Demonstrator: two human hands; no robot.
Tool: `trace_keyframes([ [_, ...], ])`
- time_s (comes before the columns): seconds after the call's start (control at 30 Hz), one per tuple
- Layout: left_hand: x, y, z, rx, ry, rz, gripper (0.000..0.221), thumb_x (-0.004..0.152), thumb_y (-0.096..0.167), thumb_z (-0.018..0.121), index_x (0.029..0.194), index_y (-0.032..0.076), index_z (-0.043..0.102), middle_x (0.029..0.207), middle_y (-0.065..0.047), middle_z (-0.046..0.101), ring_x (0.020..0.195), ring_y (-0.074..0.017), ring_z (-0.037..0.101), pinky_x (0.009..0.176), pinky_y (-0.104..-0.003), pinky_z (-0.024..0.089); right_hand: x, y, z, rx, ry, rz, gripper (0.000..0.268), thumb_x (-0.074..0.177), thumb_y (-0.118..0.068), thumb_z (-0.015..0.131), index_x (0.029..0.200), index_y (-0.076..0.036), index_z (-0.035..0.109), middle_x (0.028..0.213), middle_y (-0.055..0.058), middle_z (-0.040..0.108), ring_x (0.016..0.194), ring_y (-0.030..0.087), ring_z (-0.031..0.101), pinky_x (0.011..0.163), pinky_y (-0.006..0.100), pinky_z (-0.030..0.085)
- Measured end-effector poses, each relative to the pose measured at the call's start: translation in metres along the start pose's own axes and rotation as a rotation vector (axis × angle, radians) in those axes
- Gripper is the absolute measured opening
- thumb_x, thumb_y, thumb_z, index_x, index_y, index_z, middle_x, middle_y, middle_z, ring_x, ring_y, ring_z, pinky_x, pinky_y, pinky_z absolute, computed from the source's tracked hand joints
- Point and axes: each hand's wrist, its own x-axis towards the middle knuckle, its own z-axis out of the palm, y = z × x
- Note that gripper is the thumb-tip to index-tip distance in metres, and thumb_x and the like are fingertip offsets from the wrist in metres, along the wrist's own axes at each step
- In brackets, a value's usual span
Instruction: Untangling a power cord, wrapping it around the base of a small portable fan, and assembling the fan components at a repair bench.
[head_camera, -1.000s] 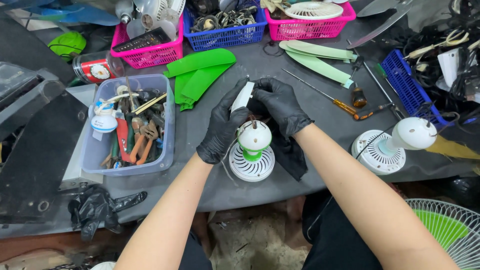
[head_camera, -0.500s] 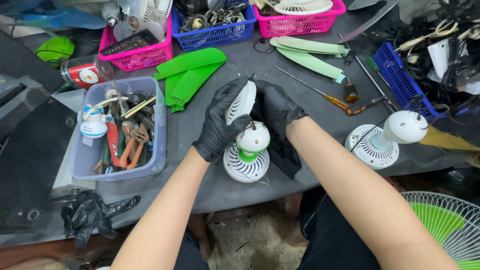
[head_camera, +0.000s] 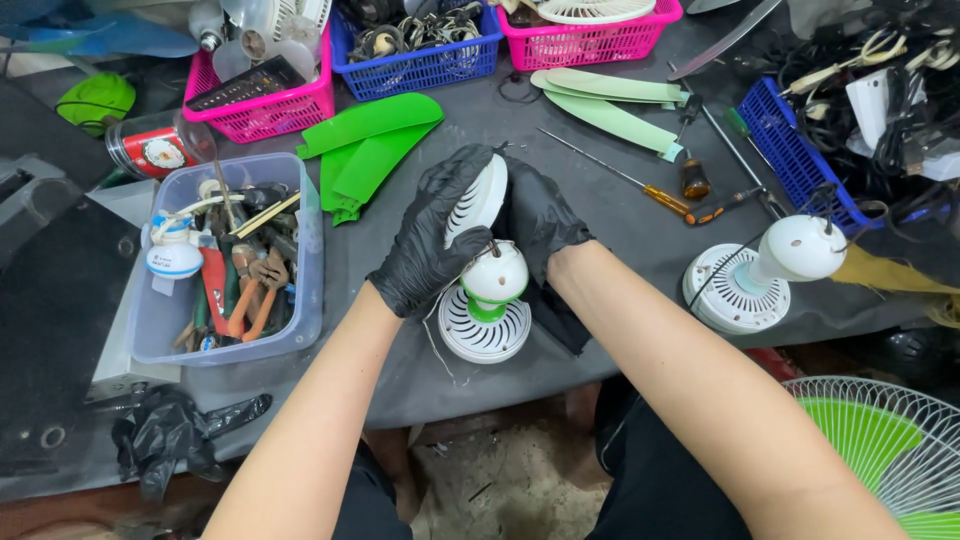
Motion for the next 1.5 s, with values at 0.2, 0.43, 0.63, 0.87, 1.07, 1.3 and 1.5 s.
trace_keyframes([
  [0.2,0.002,-0.006,-0.002,-0.011,0.009,0.021,0.075,0.077,0.032,0.079,0.145,0.016,0.051,0.145,-0.015,0.050,0.140,-0.0339,0.042,0.118,-0.042,0.032,0.001,-0.006,0.006,0.175,-0.011,0.108,0.033,0.073,-0.014,0.078,0.103,-0.002,0.071,0.097,0.017,0.072,0.099,0.036,0.070,0.086,0.046,0.059],
  [0.43,-0.006,-0.014,0.003,-0.304,0.140,-0.049,0.075,0.088,0.055,0.065,0.147,0.014,0.047,0.151,-0.013,0.045,0.144,-0.0270,0.036,0.122,-0.042,0.026,-0.012,-0.013,0.014,0.331,-0.024,0.200,0.034,0.071,-0.011,0.080,0.101,0.003,0.069,0.093,0.019,0.071,0.094,0.037,0.071,0.082,0.049,0.060],
  [0.63,-0.005,-0.020,0.005,-0.242,0.092,0.000,0.072,0.085,0.046,0.070,0.145,0.012,0.049,0.149,-0.013,0.046,0.142,-0.0290,0.038,0.121,-0.043,0.028,-0.022,-0.018,0.019,0.273,-0.011,0.176,0.030,0.072,-0.013,0.079,0.097,0.002,0.070,0.088,0.016,0.070,0.087,0.033,0.072,0.077,0.047,0.060],
  [0.87,-0.003,-0.025,0.006,-0.160,0.061,0.021,0.073,0.081,0.037,0.074,0.145,0.012,0.049,0.148,-0.012,0.047,0.141,-0.0298,0.040,0.121,-0.043,0.028,-0.023,-0.020,0.018,0.212,0.020,0.155,0.026,0.073,-0.015,0.076,0.093,0.000,0.070,0.083,0.012,0.069,0.082,0.029,0.071,0.072,0.041,0.060],
  [1.07,-0.003,-0.012,0.009,-0.408,0.191,-0.063,0.072,0.085,0.049,0.070,0.143,0.011,0.050,0.146,-0.014,0.050,0.140,-0.0249,0.042,0.121,-0.042,0.032,-0.024,-0.020,0.026,0.174,0.025,0.146,0.023,0.074,-0.017,0.074,0.090,-0.001,0.071,0.079,0.009,0.067,0.078,0.026,0.071,0.068,0.036,0.060],
  [1.3,-0.004,-0.083,0.007,-1.489,0.588,-0.461,0.051,0.088,0.030,0.057,0.133,0.005,0.058,0.129,-0.022,0.062,0.110,-0.0367,0.067,0.097,-0.049,0.054,0.046,0.007,-0.013,-0.137,0.056,-0.343,0.018,0.084,-0.020,0.074,0.100,-0.011,0.076,0.097,0.012,0.073,0.092,0.020,0.070,0.071,0.032,0.063],
  [1.5,-0.017,-0.156,0.018,-1.380,0.416,-0.460,0.050,0.092,0.034,0.056,0.131,0.003,0.058,0.129,-0.029,0.060,0.112,-0.0359,0.064,0.097,-0.047,0.053,0.023,0.005,0.004,-0.127,-0.149,-0.616,0.007,0.086,-0.012,0.077,0.094,-0.011,0.076,0.088,0.006,0.075,0.083,0.009,0.068,0.073,0.028,0.063],
])
